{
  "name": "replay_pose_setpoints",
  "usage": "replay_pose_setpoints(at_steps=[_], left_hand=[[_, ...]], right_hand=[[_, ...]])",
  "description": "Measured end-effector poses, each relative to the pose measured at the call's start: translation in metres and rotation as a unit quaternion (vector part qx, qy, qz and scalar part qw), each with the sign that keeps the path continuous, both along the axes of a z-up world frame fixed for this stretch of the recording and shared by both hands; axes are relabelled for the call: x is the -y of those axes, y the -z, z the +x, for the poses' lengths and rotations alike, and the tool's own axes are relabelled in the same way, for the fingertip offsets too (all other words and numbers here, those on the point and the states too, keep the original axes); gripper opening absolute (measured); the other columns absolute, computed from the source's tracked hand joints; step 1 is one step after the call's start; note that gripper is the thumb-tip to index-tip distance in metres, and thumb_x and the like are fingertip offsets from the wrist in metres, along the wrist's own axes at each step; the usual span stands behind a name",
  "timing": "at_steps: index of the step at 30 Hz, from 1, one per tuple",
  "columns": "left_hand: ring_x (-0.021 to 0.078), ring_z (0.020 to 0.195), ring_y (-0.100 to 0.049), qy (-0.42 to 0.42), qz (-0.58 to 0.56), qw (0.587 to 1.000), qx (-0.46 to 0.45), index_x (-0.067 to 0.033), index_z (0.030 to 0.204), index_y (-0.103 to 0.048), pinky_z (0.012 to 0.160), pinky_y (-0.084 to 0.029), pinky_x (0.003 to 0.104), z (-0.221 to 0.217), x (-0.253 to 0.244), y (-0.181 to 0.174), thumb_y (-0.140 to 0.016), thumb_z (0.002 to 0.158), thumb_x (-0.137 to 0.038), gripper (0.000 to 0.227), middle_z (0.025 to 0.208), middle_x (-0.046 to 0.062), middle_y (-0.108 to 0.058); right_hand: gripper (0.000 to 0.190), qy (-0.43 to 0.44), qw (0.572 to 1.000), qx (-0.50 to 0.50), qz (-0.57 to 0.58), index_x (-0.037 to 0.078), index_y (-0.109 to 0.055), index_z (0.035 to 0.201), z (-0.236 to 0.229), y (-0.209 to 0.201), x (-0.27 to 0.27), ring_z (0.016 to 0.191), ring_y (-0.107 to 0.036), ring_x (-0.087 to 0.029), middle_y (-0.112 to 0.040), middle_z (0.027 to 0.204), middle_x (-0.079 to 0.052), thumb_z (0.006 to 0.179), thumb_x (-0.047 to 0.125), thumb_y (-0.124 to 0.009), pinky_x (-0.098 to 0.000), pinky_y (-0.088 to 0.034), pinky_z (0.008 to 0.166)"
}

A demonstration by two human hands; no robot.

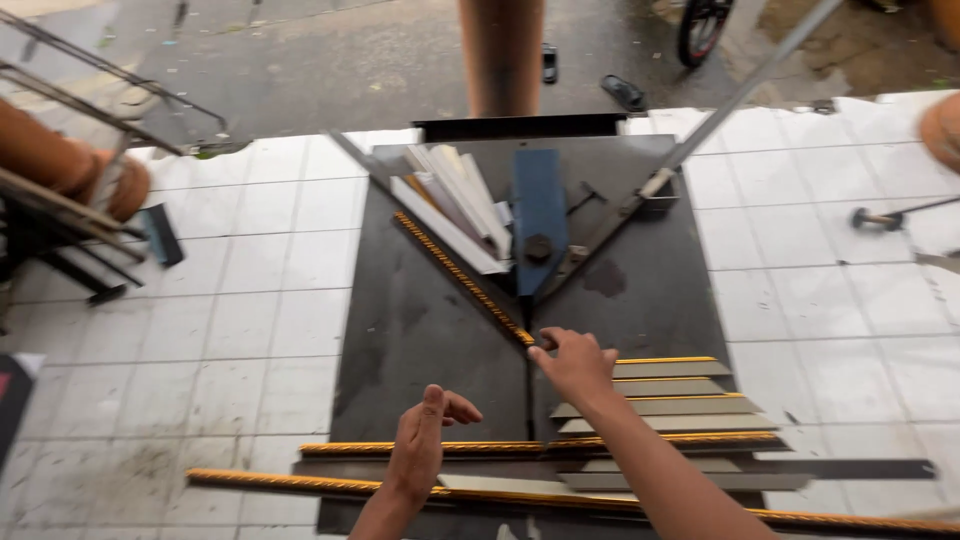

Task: Measuring and marking picture frame moldings using a miter jig and pencil in a workshop

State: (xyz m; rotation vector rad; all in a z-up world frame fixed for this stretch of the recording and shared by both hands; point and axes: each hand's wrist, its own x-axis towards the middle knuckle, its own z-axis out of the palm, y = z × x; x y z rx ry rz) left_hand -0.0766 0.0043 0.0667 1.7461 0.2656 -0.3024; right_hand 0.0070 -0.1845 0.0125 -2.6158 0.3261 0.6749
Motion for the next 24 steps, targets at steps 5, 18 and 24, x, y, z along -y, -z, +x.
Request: replay_pose_setpoints(at_steps=[5, 18, 24], left_hand=[[0.0154, 0.074, -0.062, -0.013, 0.01, 1.0, 0.008, -0.0083, 0.068, -0.069, 0.073, -0.044, 0.028, -0.014, -0.04, -0.006, -0.022, 0.085, -0.045, 0.062, 0.074, 0.005, -0.07], [0.0164, 0.08, -0.061, 0.065, -0.012, 0.998, -0.013, -0.0085, 0.077, -0.067, 0.076, -0.047, 0.03, -0.004, -0.052, 0.016, -0.028, 0.086, -0.04, 0.051, 0.08, 0.005, -0.067], [0.0137, 0.086, -0.06, 0.173, 0.044, 0.984, 0.003, -0.0122, 0.084, -0.064, 0.077, -0.045, 0.029, 0.013, -0.026, 0.034, -0.03, 0.088, -0.038, 0.043, 0.087, 0.001, -0.065]], right_hand=[[0.037, -0.047, 0.996, -0.008, -0.069, 0.027, -0.05, 0.114, 0.002, 0.028, -0.035, 0.11, -0.04, -0.022, -0.05, 0.114, -0.001, 0.083, 0.048, -0.049, -0.042, -0.026, 0.085], [0.02, 0.132, 0.985, -0.017, 0.108, 0.031, -0.054, 0.101, -0.027, 0.006, -0.005, 0.086, -0.058, -0.016, -0.066, 0.097, 0.006, 0.082, 0.034, -0.057, -0.0324, -0.037, 0.069], [0.028, 0.184, 0.966, 0.006, 0.182, 0.025, -0.06, 0.11, 0.006, 0.004, 0.058, 0.054, -0.037, -0.013, -0.067, 0.092, -0.004, 0.088, 0.016, -0.046, -0.0266, -0.032, 0.047]])
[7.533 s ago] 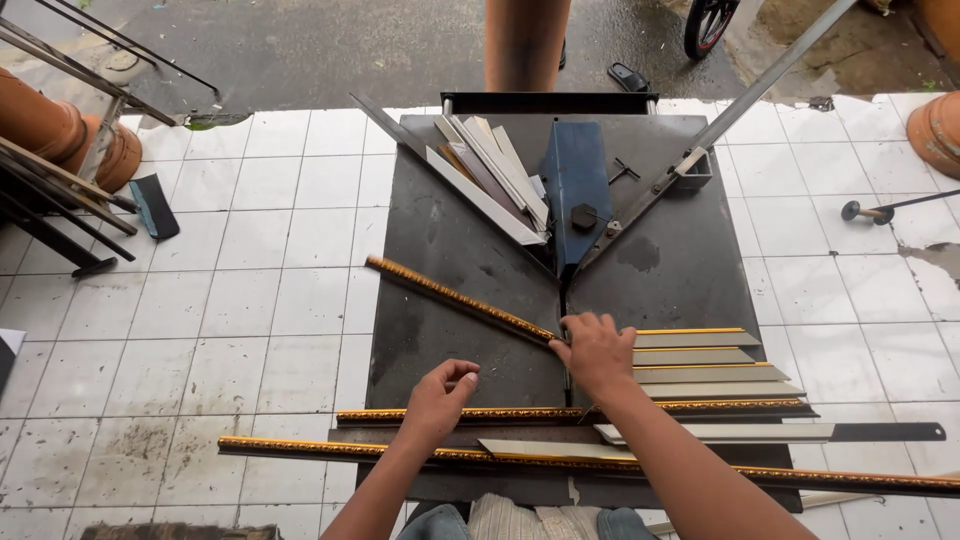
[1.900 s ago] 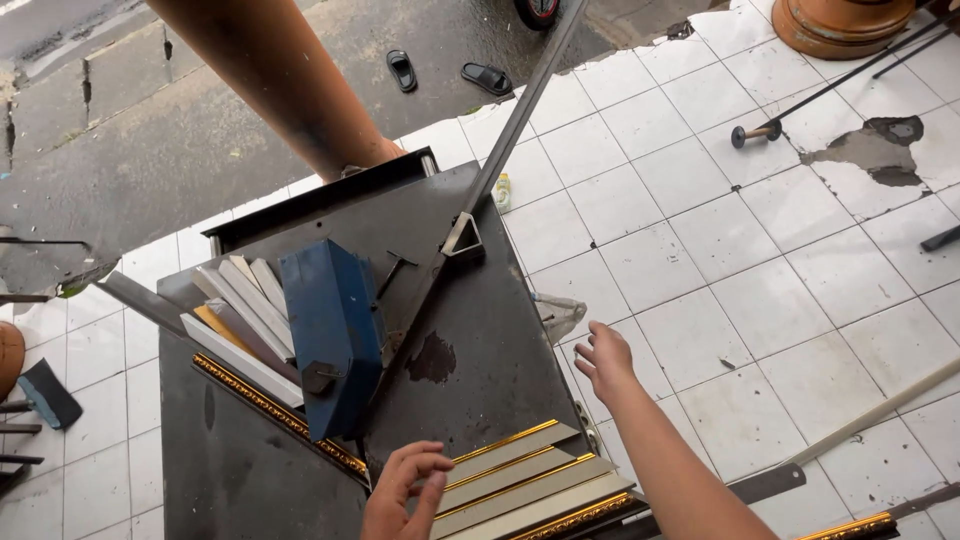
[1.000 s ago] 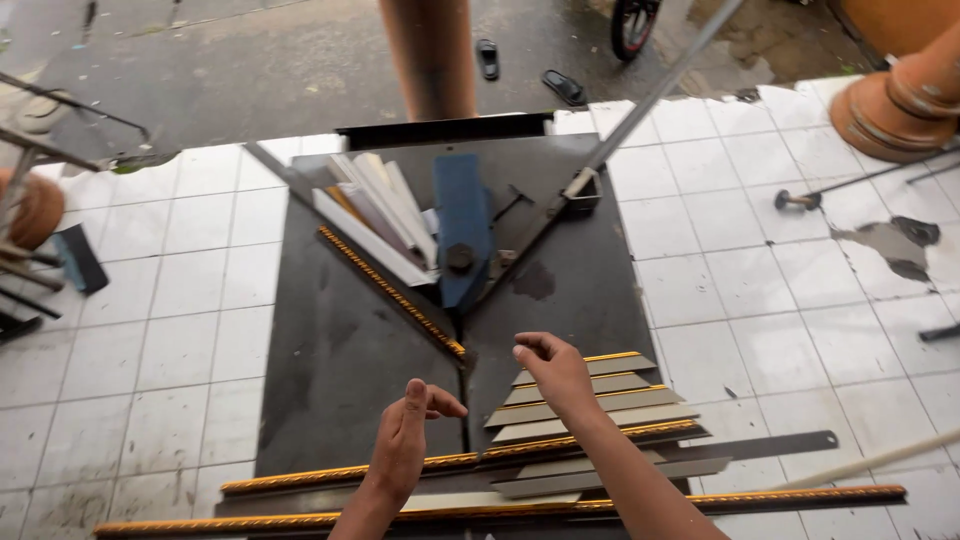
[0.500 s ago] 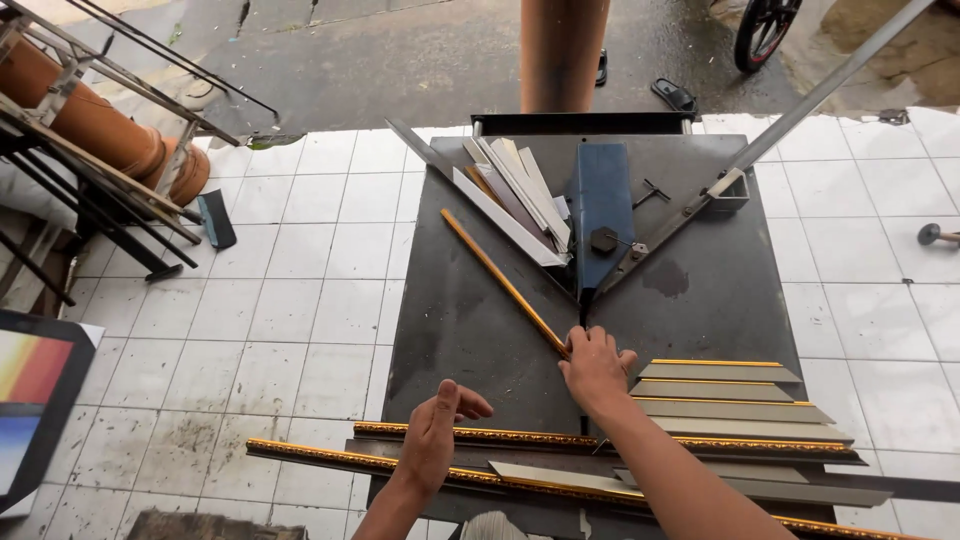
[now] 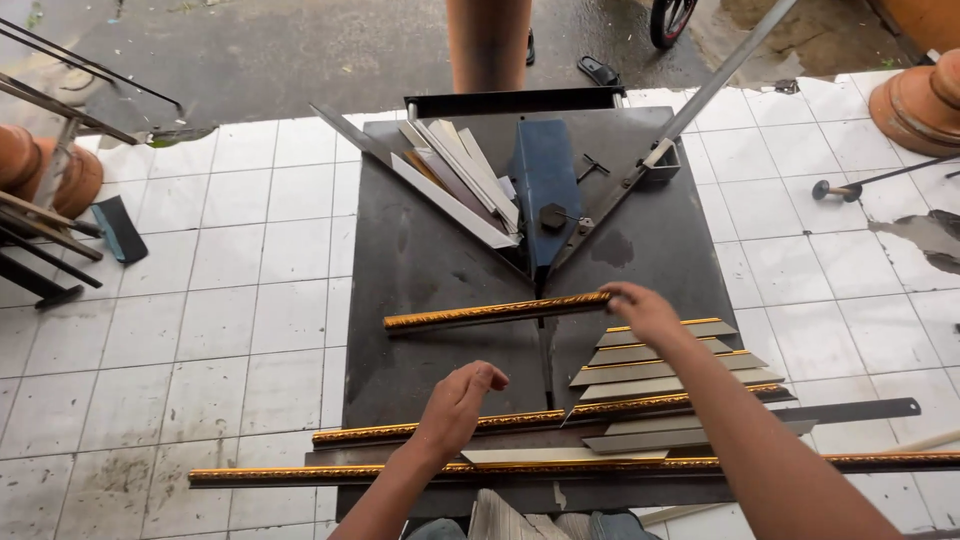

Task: Measuring and marking picture frame moldings using a miter jig and pencil in a workshop

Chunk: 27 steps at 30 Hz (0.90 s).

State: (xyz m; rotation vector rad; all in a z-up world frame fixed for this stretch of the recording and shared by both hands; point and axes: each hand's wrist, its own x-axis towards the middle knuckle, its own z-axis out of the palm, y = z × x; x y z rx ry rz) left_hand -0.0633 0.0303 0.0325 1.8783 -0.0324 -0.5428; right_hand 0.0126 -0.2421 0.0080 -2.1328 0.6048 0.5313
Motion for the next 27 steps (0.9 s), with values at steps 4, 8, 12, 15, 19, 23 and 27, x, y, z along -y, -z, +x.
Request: replay_pose_setpoints(at_steps=[4, 8, 12, 15, 19, 23, 27], left_hand=[[0.0172, 0.088, -0.055, 0.052, 0.055, 0.995, 0.066, -0.0142, 0.088, -0.062, 0.081, -0.037, 0.034, 0.01, 0.015, 0.015, -0.031, 0.089, -0.037, 0.039, 0.089, 0.0, -0.063], [0.0216, 0.098, -0.047, 0.072, 0.207, 0.965, 0.142, -0.0151, 0.093, -0.06, 0.079, -0.039, 0.04, 0.023, 0.023, 0.04, -0.049, 0.083, -0.031, 0.022, 0.1, 0.002, -0.057], [0.0262, 0.113, -0.042, 0.098, 0.388, 0.907, 0.132, -0.0213, 0.113, -0.047, 0.092, -0.038, 0.043, 0.035, 0.023, 0.047, -0.059, 0.079, -0.02, 0.036, 0.115, 0.005, -0.044], [0.0235, 0.1, -0.052, 0.103, 0.404, 0.905, 0.085, -0.021, 0.112, -0.042, 0.081, -0.046, 0.038, 0.045, 0.021, 0.082, -0.058, 0.077, -0.013, 0.04, 0.105, 0.003, -0.049], [0.0235, 0.092, -0.054, 0.095, 0.373, 0.915, 0.122, -0.0202, 0.104, -0.046, 0.076, -0.047, 0.037, 0.05, 0.032, 0.091, -0.058, 0.075, -0.013, 0.032, 0.096, 0.002, -0.05], [0.0169, 0.092, -0.055, 0.03, 0.335, 0.924, 0.184, -0.0235, 0.098, -0.053, 0.076, -0.047, 0.031, 0.059, 0.047, 0.105, -0.056, 0.08, -0.019, 0.019, 0.093, -0.004, -0.054], [0.0181, 0.103, -0.05, -0.009, 0.341, 0.906, 0.252, -0.0256, 0.096, -0.059, 0.085, -0.041, 0.037, 0.078, 0.046, 0.111, -0.052, 0.081, -0.021, 0.017, 0.099, -0.004, -0.058]], right_hand=[[0.045, 0.046, 0.99, 0.075, -0.11, 0.033, -0.039, 0.13, 0.015, 0.025, 0.035, 0.109, -0.05, -0.024, -0.052, 0.122, -0.001, 0.087, 0.021, -0.042, -0.0344, -0.035, 0.092], [0.032, 0.025, 0.964, 0.063, -0.256, 0.03, -0.049, 0.116, 0.005, 0.016, 0.022, 0.103, -0.048, -0.024, -0.051, 0.115, -0.001, 0.085, 0.024, -0.042, -0.0479, -0.026, 0.08], [0.026, -0.202, 0.907, 0.053, -0.365, 0.031, -0.058, 0.106, -0.022, 0.017, -0.012, 0.095, -0.056, -0.019, -0.065, 0.093, 0.005, 0.086, 0.037, -0.043, -0.0451, -0.036, 0.082], [0.037, -0.275, 0.882, 0.039, -0.38, 0.03, -0.047, 0.12, -0.032, 0.031, -0.031, 0.1, -0.053, -0.02, -0.062, 0.1, 0.002, 0.085, 0.039, -0.041, -0.0485, -0.033, 0.082], [0.045, -0.262, 0.901, 0.024, -0.345, 0.025, -0.035, 0.13, -0.02, 0.039, -0.038, 0.112, -0.046, -0.023, -0.054, 0.115, -0.004, 0.087, 0.036, -0.041, -0.049, -0.03, 0.084], [0.049, -0.242, 0.911, 0.083, -0.323, 0.019, -0.028, 0.135, -0.001, 0.056, -0.035, 0.121, -0.033, -0.026, -0.038, 0.132, -0.006, 0.089, 0.027, -0.041, -0.0536, -0.022, 0.088], [0.049, -0.249, 0.913, 0.076, -0.314, 0.019, -0.025, 0.137, 0.011, 0.059, -0.033, 0.128, -0.022, -0.032, -0.028, 0.14, -0.008, 0.091, 0.033, -0.037, -0.0598, -0.015, 0.091]])
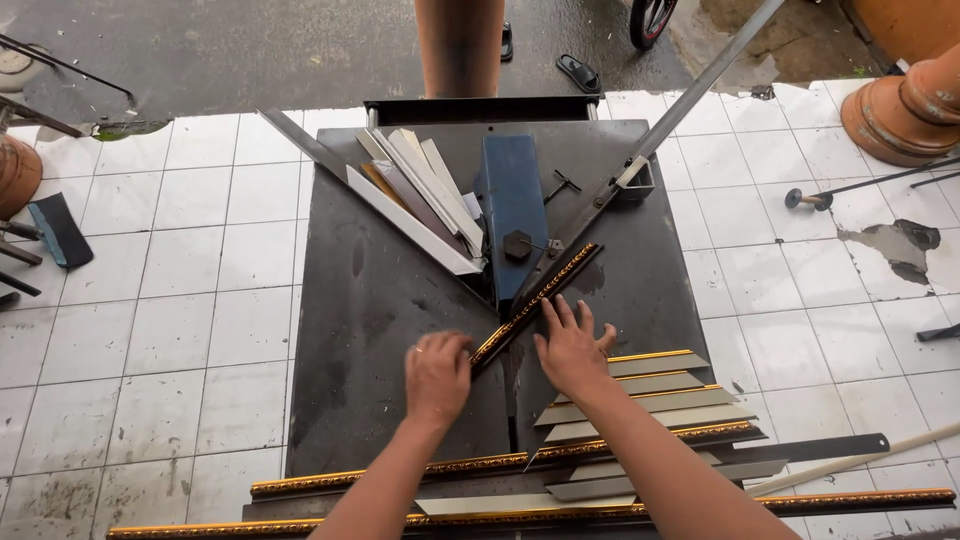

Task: Measuring and marking picture frame moldings using a miter jig and pencil in a workshop

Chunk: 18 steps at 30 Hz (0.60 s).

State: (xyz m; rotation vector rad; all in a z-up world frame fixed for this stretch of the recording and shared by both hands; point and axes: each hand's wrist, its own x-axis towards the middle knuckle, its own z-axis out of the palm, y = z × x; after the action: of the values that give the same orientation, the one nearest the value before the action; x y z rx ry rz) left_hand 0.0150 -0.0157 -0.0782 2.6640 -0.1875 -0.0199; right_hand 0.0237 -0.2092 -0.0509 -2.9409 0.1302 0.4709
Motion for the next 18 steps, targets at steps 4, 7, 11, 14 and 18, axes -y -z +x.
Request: replay_pose_setpoints(at_steps=[4, 7, 11, 14, 18], left_hand=[[0.039, 0.129, -0.02, -0.111, 0.08, 0.977, -0.162, -0.0214, 0.128, -0.041, 0.096, -0.022, 0.064, 0.019, -0.017, -0.038, -0.055, 0.081, -0.027, 0.049, 0.141, 0.009, -0.026], [0.0454, 0.13, 0.011, -0.093, 0.08, 0.955, -0.271, -0.0277, 0.141, -0.002, 0.093, 0.0, 0.071, 0.031, -0.031, -0.013, -0.043, 0.084, -0.051, 0.074, 0.146, 0.011, 0.011], [0.0439, 0.128, 0.023, -0.068, 0.109, 0.933, -0.336, -0.0307, 0.139, 0.013, 0.092, 0.009, 0.069, 0.036, -0.033, -0.009, -0.031, 0.086, -0.057, 0.074, 0.144, 0.009, 0.024], [0.0439, 0.127, 0.024, -0.062, 0.123, 0.925, -0.353, -0.0319, 0.139, 0.015, 0.092, 0.01, 0.069, 0.035, -0.034, -0.004, -0.028, 0.086, -0.059, 0.074, 0.144, 0.009, 0.026], [0.0345, 0.127, 0.037, -0.088, 0.094, 0.899, -0.419, -0.0389, 0.133, 0.027, 0.098, 0.014, 0.059, 0.04, -0.029, -0.026, -0.025, 0.08, -0.066, 0.079, 0.138, -0.002, 0.044]], right_hand=[[0.049, 0.002, 1.0, -0.019, -0.019, 0.019, -0.024, 0.138, 0.008, -0.006, 0.001, 0.13, -0.019, -0.032, -0.024, 0.142, -0.007, 0.091, 0.033, -0.034, -0.0598, -0.014, 0.092], [0.051, 0.004, 1.0, -0.01, -0.024, 0.022, -0.021, 0.138, 0.019, 0.009, 0.012, 0.13, -0.016, -0.032, -0.02, 0.143, -0.004, 0.091, 0.037, -0.034, -0.0621, -0.014, 0.091], [0.051, 0.017, 0.999, -0.027, -0.03, 0.024, -0.018, 0.139, 0.031, 0.007, 0.02, 0.131, -0.013, -0.032, -0.017, 0.144, -0.002, 0.092, 0.04, -0.031, -0.0626, -0.013, 0.093], [0.052, 0.021, 0.998, -0.042, -0.034, 0.025, -0.016, 0.139, 0.033, 0.003, 0.025, 0.132, -0.011, -0.032, -0.015, 0.145, -0.001, 0.092, 0.041, -0.029, -0.0635, -0.012, 0.093], [0.06, 0.07, 0.989, -0.129, 0.001, 0.029, -0.001, 0.14, 0.047, -0.035, 0.02, 0.136, 0.007, -0.026, 0.002, 0.148, 0.006, 0.088, 0.051, -0.02, -0.0611, -0.003, 0.101]])
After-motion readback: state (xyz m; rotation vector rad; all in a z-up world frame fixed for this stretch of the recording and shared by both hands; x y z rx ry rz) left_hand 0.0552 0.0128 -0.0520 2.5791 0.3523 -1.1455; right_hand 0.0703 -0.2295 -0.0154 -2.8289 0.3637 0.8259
